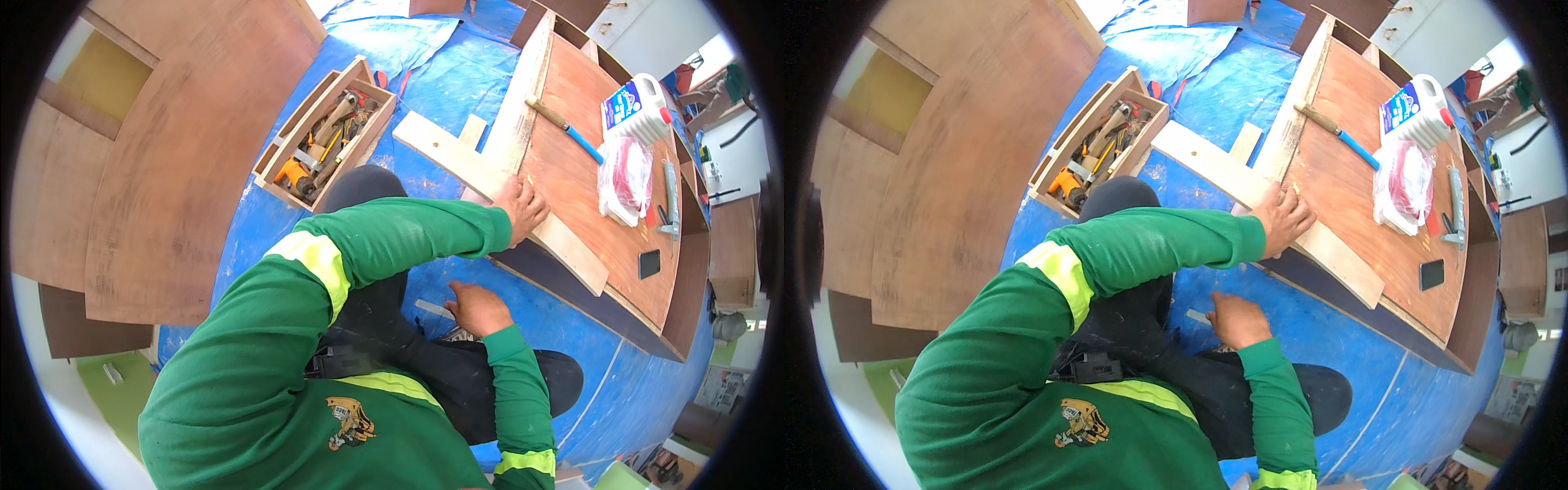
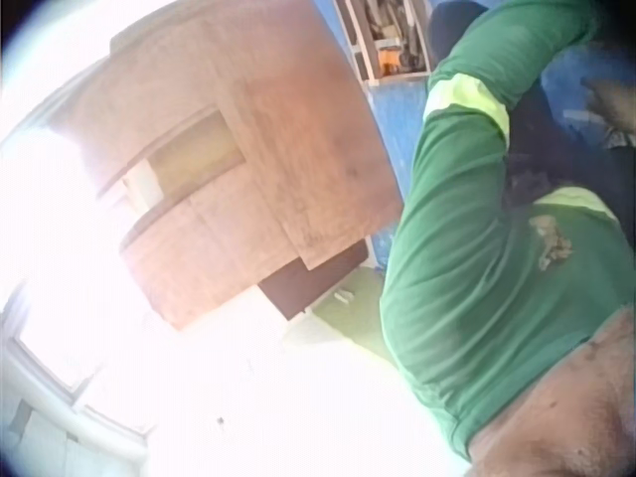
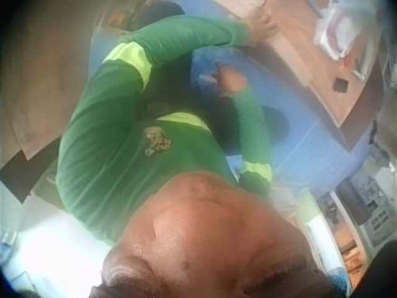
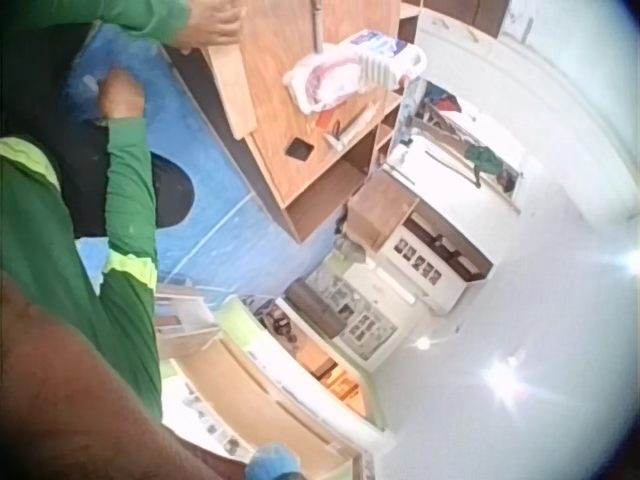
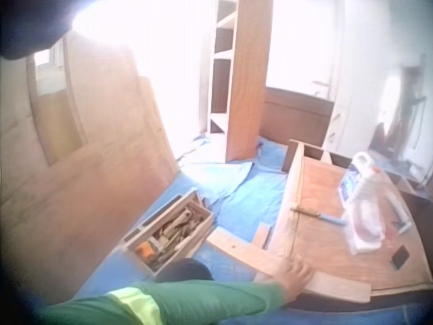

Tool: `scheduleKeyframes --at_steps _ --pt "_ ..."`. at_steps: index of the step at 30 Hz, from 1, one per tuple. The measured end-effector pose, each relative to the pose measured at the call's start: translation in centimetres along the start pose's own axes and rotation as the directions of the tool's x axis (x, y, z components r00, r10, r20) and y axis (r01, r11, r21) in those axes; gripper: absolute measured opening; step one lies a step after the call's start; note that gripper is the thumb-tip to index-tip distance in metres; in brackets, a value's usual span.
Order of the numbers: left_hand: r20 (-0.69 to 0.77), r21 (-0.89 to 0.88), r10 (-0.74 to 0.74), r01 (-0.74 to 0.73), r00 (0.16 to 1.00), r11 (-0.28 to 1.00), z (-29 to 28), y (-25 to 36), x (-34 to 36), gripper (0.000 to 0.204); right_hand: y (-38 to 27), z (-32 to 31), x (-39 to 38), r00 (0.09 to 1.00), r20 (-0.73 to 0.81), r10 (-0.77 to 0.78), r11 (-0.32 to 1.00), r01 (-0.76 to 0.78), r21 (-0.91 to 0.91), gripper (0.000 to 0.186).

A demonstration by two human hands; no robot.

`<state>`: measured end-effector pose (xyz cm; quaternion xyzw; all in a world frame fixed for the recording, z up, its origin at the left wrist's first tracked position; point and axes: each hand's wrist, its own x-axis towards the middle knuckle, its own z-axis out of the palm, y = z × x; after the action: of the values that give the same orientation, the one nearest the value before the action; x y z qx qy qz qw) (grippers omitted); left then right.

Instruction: The person measures and marks a wooden plank with a tape measure, pencil, and square, then cuts the plank with a hand saw. The person continues to measure and mark the wood after cutting.

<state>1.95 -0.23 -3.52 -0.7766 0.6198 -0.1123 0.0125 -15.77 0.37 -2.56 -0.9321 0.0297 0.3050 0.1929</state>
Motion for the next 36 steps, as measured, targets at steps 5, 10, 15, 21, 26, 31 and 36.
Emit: scheduleKeyframes --at_steps 5,10,15,21,26,31,36 --pt "-0.022 0.004 -0.026 0.026 0.999 1.0 0.8 0.7 0.7 0.108 0.2 0.0 -0.2 1.0 0.001 0.009 1.0 -0.009 -0.003 0.049" --pt "0.023 -0.026 -0.043 0.044 0.999 0.999 0.9 1.0 1.1 0.088 0.9 0.9 0.2 0.996 -0.064 -0.058 0.998 0.058 0.003 0.047" --pt "0.062 -0.053 -0.066 0.07 0.996 0.996 1.1 1.4 1.5 0.068 0.7 0.6 0.5 1.0 0.0 -0.006 1.0 0.006 -0.017 0.051" --pt "0.057 -0.053 -0.084 0.087 0.995 0.995 1.3 1.7 1.7 0.07 0.8 0.4 0.5 0.999 0.03 0.034 0.999 -0.034 0.001 0.052" --pt "0.078 -0.083 -0.089 0.096 0.993 0.992 1.0 1.8 2.0 0.067 0.9 0.4 0.7 0.996 0.067 0.064 0.998 -0.064 0.004 0.054" --pt "0.081 -0.038 -0.102 0.105 0.991 0.994 1.3 2.0 2.2 0.064 0.6 0.0 0.9 0.991 0.094 0.093 0.995 -0.096 0.023 0.055" --pt "0.06 -0.036 -0.104 0.106 0.993 0.994 1.6 2.2 2.3 0.062 1.2 0.6 1.2 0.991 0.097 0.096 0.995 -0.098 0.021 0.055"
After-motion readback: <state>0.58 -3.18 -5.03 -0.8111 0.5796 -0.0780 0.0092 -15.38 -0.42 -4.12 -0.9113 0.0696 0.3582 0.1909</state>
